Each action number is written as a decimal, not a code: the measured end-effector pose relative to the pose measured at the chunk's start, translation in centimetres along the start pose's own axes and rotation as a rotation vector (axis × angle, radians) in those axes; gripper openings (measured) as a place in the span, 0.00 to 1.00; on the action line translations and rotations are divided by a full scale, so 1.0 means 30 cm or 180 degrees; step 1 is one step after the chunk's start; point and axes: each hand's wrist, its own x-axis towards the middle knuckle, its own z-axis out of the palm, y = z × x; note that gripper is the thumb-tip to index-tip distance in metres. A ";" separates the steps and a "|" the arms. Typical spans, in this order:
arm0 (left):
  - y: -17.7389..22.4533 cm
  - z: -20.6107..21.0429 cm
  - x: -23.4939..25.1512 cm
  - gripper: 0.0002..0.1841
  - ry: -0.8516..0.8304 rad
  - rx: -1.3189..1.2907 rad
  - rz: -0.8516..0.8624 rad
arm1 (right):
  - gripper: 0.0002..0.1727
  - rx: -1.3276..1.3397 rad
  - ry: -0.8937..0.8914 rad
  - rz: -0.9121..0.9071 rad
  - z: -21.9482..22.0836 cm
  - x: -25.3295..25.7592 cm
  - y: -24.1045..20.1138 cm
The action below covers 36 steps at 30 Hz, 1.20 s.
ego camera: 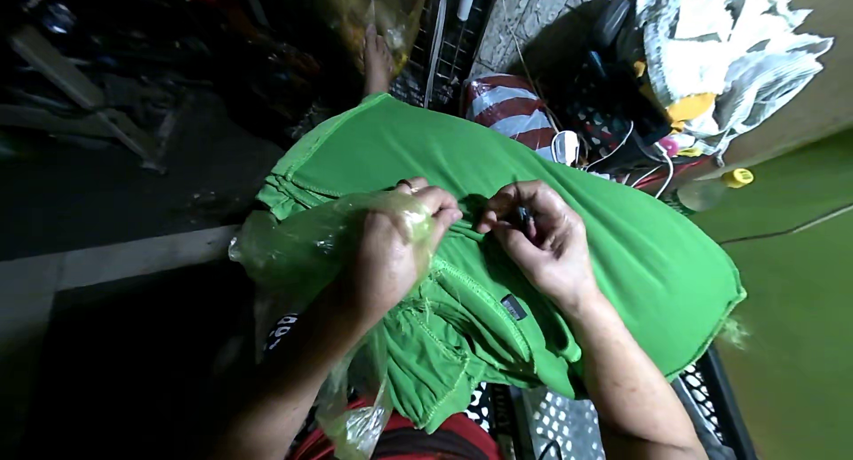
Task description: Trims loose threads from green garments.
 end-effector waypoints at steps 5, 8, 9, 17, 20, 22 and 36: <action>-0.031 -0.025 -0.015 0.06 -0.0083 -0.1240 -0.0882 | 0.17 -0.0300 -0.0332 0.0027 -0.023 0.000 -0.010; -0.033 -0.021 -0.021 0.05 0.0027 -0.1553 -0.0893 | 0.15 -0.0813 -0.0402 -0.0104 -0.029 -0.001 -0.009; -0.033 -0.020 -0.023 0.05 0.0062 -0.1621 -0.0879 | 0.15 -0.0962 -0.0429 -0.0154 -0.030 -0.002 -0.007; -0.053 0.003 -0.038 0.03 0.0246 -0.1842 -0.0724 | 0.13 -0.1478 -0.0385 -0.0343 0.003 -0.002 -0.010; -0.044 -0.005 -0.039 0.03 0.0219 -0.1923 -0.0771 | 0.14 -0.1570 -0.0342 -0.0384 0.010 -0.002 -0.011; -0.044 -0.006 -0.041 0.04 0.0213 -0.1937 -0.0767 | 0.14 -0.1583 -0.0344 -0.0438 0.011 -0.002 -0.008; -0.072 -0.043 -0.037 0.07 0.0155 -0.2302 -0.0979 | 0.12 -0.1349 -0.0292 -0.0284 0.015 0.005 0.005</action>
